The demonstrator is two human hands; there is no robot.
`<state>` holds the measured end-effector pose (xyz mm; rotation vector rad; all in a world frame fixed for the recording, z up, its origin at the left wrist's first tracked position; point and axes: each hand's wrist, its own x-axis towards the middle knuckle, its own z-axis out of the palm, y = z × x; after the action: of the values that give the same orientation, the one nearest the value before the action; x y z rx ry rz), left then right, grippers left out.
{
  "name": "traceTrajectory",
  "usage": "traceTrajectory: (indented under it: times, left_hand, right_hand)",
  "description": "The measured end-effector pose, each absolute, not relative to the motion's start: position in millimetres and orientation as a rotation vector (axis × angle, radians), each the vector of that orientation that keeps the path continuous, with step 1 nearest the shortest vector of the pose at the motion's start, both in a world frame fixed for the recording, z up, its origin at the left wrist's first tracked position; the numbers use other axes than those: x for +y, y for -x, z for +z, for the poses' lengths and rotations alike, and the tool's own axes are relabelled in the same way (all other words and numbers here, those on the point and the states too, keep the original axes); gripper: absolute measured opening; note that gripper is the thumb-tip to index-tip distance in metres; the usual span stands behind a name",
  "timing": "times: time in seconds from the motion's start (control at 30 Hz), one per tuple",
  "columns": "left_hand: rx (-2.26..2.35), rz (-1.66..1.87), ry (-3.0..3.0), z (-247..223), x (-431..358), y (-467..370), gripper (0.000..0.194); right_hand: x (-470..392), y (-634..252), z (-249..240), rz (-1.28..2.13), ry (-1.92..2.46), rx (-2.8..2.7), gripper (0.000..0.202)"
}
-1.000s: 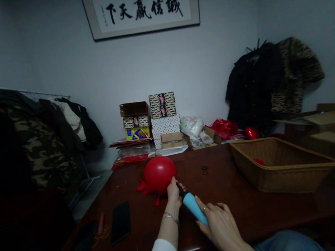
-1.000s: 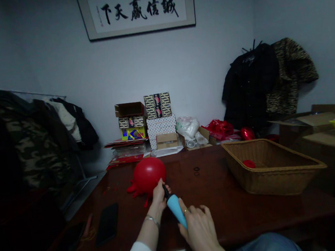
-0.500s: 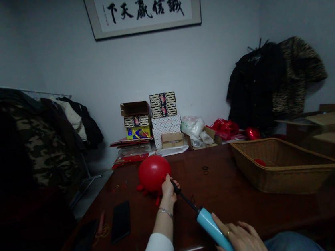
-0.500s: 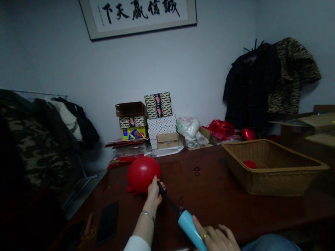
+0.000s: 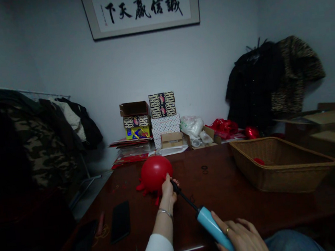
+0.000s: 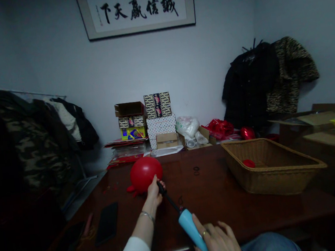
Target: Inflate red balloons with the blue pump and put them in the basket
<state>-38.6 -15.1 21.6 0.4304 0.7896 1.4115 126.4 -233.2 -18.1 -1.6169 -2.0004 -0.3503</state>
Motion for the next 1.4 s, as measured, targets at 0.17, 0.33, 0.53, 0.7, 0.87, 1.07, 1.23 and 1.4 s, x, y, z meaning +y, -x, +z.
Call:
traceTrajectory:
  times: [0.17,0.33,0.53,0.7,0.87,1.07,1.23,1.4]
  left_hand:
    - [0.829,1.445,-0.480,20,-16,39,0.036]
    - [0.839,1.413,-0.488,16,-22,35,0.035]
    - [0.807,1.367,-0.503,9,-28,22,0.033]
    - [0.814,1.353,-0.466,6,-30,13,0.034]
    - [0.842,1.383,-0.476,4,-29,14,0.033]
    - [0.852,1.364,-0.497,5,-33,12,0.032]
    - [0.888,1.349,-0.504,7,-33,13,0.029]
    - [0.879,1.373,-0.517,11,-25,20,0.029]
  right_hand:
    - [-230,-122,-14,-0.323,1.659,-1.992,0.068]
    - [-222,-112,-4,-0.296,1.739,-1.992,0.064]
    - [-202,-97,17,-0.248,1.856,-2.013,0.059]
    - [-187,-90,27,-0.252,1.896,-2.026,0.059]
    - [-186,-87,24,-0.256,1.900,-2.015,0.060]
    - [-197,-90,16,-0.280,1.887,-2.016,0.060]
    - [-208,-101,3,-0.332,1.805,-1.988,0.060]
    - [-223,-119,-14,-0.390,1.678,-1.983,0.067]
